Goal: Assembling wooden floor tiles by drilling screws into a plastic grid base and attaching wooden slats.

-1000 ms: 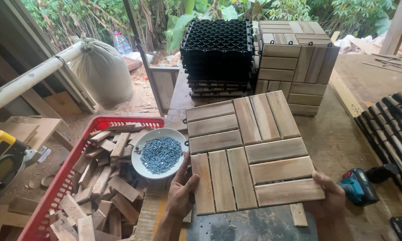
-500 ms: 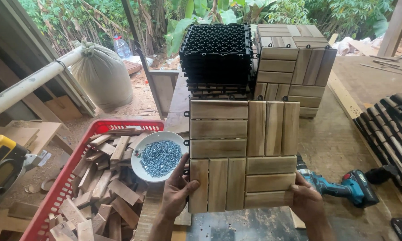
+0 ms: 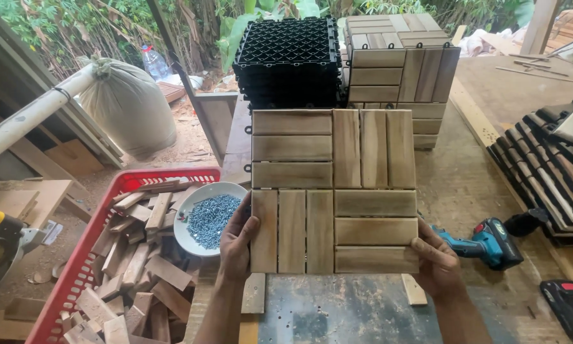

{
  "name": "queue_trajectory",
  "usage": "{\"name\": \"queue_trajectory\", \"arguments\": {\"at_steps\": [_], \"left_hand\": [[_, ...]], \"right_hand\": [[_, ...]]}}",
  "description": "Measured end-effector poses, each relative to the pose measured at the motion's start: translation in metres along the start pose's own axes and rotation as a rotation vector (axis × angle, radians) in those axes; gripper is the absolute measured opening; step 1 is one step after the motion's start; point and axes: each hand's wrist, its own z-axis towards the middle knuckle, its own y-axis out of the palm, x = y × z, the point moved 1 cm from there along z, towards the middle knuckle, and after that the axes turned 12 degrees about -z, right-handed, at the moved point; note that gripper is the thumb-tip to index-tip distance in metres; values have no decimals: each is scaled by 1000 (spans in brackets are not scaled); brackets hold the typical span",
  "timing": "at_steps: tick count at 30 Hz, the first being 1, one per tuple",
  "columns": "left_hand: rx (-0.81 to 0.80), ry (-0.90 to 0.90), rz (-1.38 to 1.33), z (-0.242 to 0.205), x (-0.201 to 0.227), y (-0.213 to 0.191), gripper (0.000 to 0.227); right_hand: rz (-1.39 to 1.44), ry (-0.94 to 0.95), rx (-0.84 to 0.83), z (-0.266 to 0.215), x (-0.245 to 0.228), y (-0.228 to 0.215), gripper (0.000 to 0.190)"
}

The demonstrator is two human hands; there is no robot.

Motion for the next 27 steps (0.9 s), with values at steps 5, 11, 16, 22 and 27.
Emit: {"name": "queue_trajectory", "arguments": {"at_steps": [5, 11, 16, 22, 27], "left_hand": [[114, -87, -5, 6, -12, -2, 66], [94, -167, -84, 11, -31, -19, 68], [-15, -79, -190, 2, -27, 8, 52], [54, -135, -296, -4, -21, 31, 53], [-96, -116, -140, -16, -4, 59, 69]], "right_hand": [[-32, -46, -94, -21, -44, 35, 71], [-127, -115, -161, -22, -59, 28, 91], [-20, -198, -285, -15, -72, 49, 72], [-22, -6, 44, -25, -90, 82, 74], [121, 71, 128, -21, -75, 62, 61]]}}
